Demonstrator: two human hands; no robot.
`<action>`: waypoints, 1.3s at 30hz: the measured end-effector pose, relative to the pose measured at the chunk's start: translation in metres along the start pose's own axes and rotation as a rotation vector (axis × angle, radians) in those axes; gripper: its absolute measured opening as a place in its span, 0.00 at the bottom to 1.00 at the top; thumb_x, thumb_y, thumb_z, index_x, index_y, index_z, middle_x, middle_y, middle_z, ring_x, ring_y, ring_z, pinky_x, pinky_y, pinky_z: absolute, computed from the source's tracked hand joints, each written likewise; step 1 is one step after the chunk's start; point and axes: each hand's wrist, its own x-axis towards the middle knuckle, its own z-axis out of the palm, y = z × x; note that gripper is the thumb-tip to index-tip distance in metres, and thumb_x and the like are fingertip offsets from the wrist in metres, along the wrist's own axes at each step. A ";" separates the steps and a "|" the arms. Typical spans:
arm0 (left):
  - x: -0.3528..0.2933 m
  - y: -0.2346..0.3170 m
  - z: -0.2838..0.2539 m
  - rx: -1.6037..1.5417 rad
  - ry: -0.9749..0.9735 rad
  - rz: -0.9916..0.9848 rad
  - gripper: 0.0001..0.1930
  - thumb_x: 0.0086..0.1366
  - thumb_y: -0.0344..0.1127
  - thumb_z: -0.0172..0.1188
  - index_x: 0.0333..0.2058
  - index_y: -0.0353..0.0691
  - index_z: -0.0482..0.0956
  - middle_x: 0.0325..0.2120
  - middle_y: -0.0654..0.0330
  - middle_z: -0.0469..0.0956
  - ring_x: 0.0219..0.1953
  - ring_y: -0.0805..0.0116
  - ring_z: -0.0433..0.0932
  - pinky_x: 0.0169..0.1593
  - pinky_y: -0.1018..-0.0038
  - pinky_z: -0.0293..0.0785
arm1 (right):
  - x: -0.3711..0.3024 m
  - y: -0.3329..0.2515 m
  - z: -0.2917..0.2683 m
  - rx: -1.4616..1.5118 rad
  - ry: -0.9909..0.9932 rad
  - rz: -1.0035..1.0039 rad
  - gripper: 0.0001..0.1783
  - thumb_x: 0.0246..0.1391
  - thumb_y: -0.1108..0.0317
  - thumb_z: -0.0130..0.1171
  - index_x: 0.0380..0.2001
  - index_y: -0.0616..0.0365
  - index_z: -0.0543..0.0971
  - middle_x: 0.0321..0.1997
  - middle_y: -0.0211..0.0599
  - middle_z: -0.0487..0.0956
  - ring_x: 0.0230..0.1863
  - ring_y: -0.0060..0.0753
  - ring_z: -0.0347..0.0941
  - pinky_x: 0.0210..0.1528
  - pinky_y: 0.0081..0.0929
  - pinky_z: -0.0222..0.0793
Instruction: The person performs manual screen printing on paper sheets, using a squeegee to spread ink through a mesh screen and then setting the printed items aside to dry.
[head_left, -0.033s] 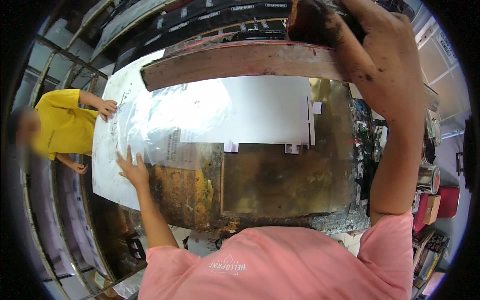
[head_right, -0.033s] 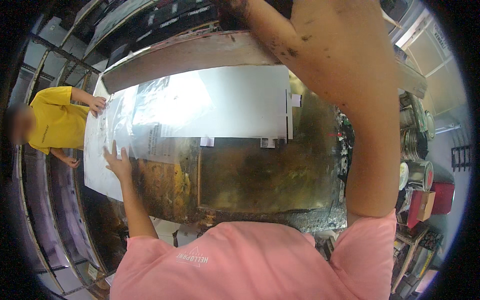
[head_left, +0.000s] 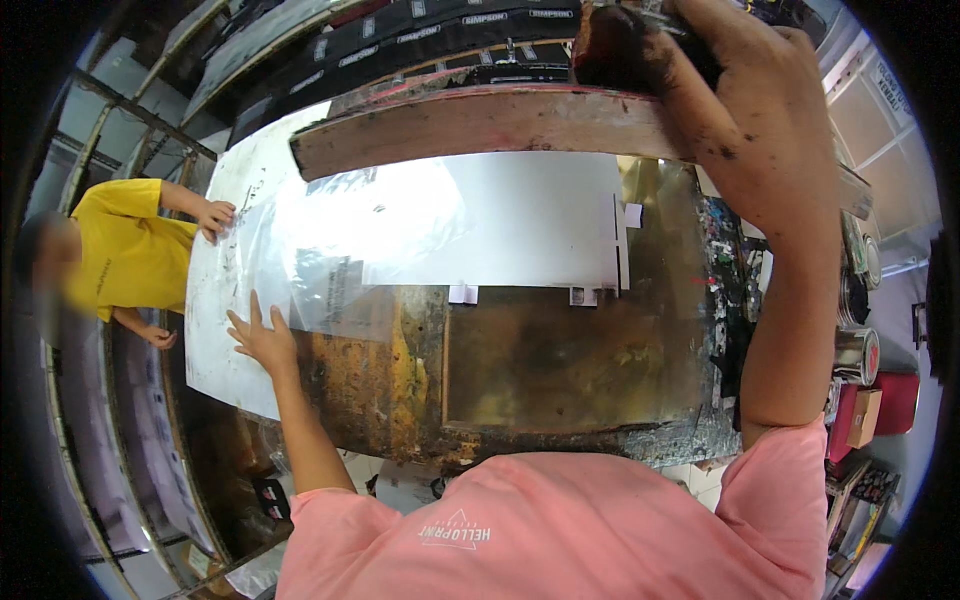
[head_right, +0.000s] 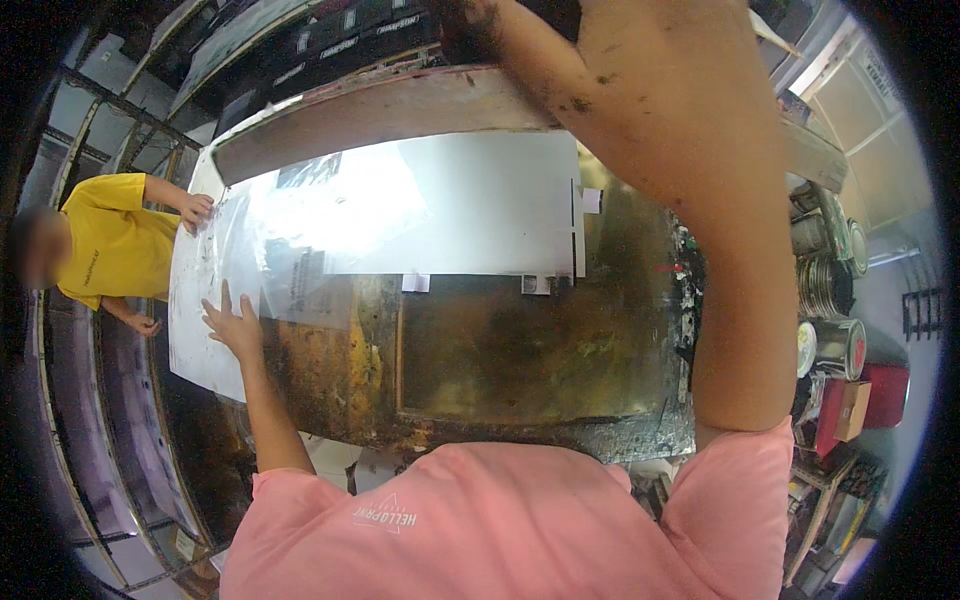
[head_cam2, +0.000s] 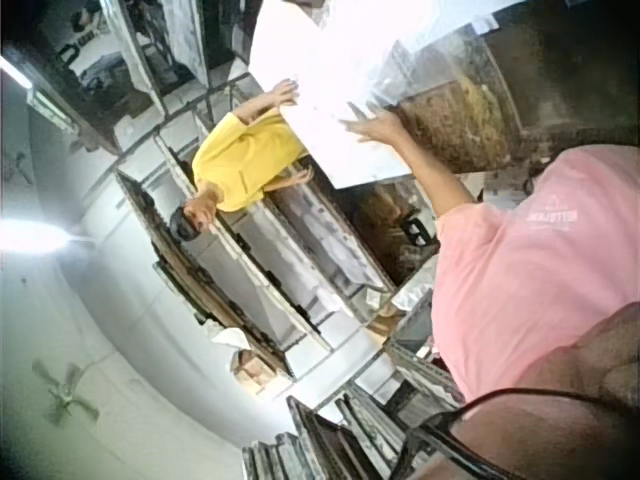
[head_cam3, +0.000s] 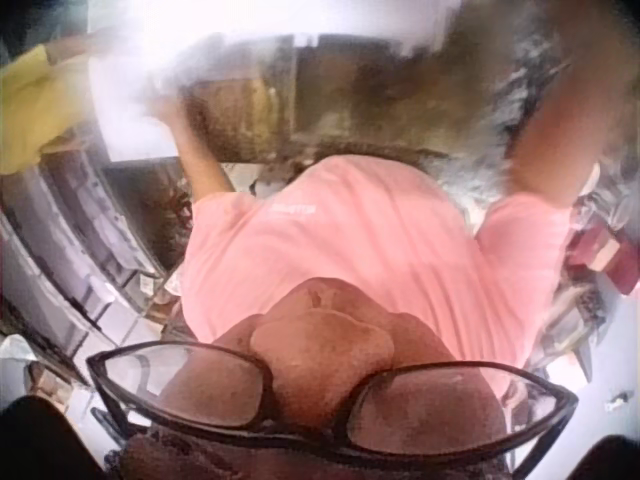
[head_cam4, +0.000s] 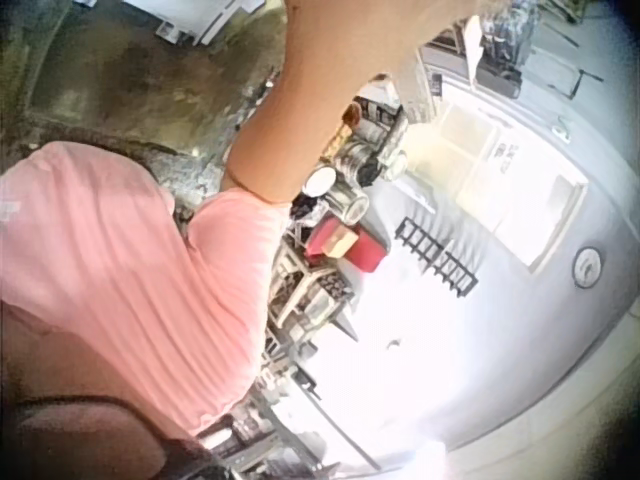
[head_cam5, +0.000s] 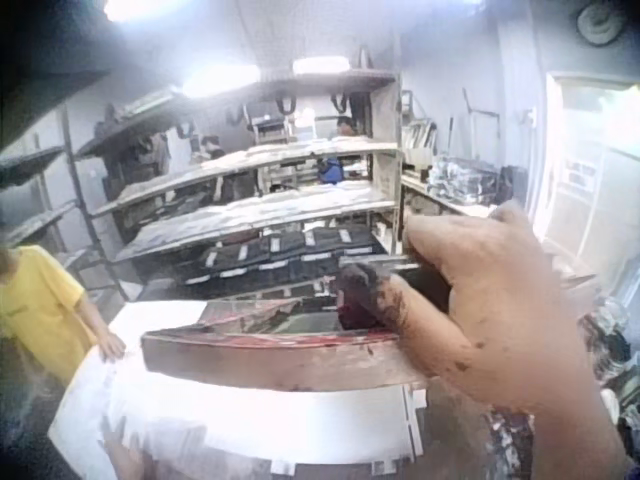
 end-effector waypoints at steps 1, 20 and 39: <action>-0.001 0.007 0.005 0.061 0.124 0.112 0.32 0.70 0.55 0.63 0.67 0.46 0.75 0.73 0.37 0.58 0.77 0.43 0.54 0.75 0.31 0.35 | -0.001 -0.001 -0.001 -0.015 0.009 0.020 0.18 0.58 0.54 0.61 0.31 0.62 0.76 0.28 0.48 0.76 0.36 0.54 0.75 0.50 0.44 0.61; -0.212 0.321 -0.057 -0.473 -0.486 1.131 0.59 0.45 0.81 0.66 0.65 0.40 0.72 0.70 0.46 0.63 0.74 0.43 0.57 0.73 0.26 0.28 | -0.026 0.054 0.024 -0.068 -0.076 -0.069 0.23 0.66 0.48 0.55 0.34 0.60 0.75 0.33 0.46 0.78 0.40 0.50 0.76 0.51 0.48 0.61; -0.130 0.211 -0.124 -1.367 -0.771 0.060 0.50 0.39 0.40 0.87 0.63 0.35 0.73 0.52 0.56 0.77 0.49 0.59 0.79 0.57 0.60 0.76 | -0.098 0.054 0.066 0.153 -0.569 -0.229 0.29 0.50 0.65 0.71 0.52 0.58 0.68 0.46 0.44 0.75 0.52 0.52 0.73 0.56 0.49 0.61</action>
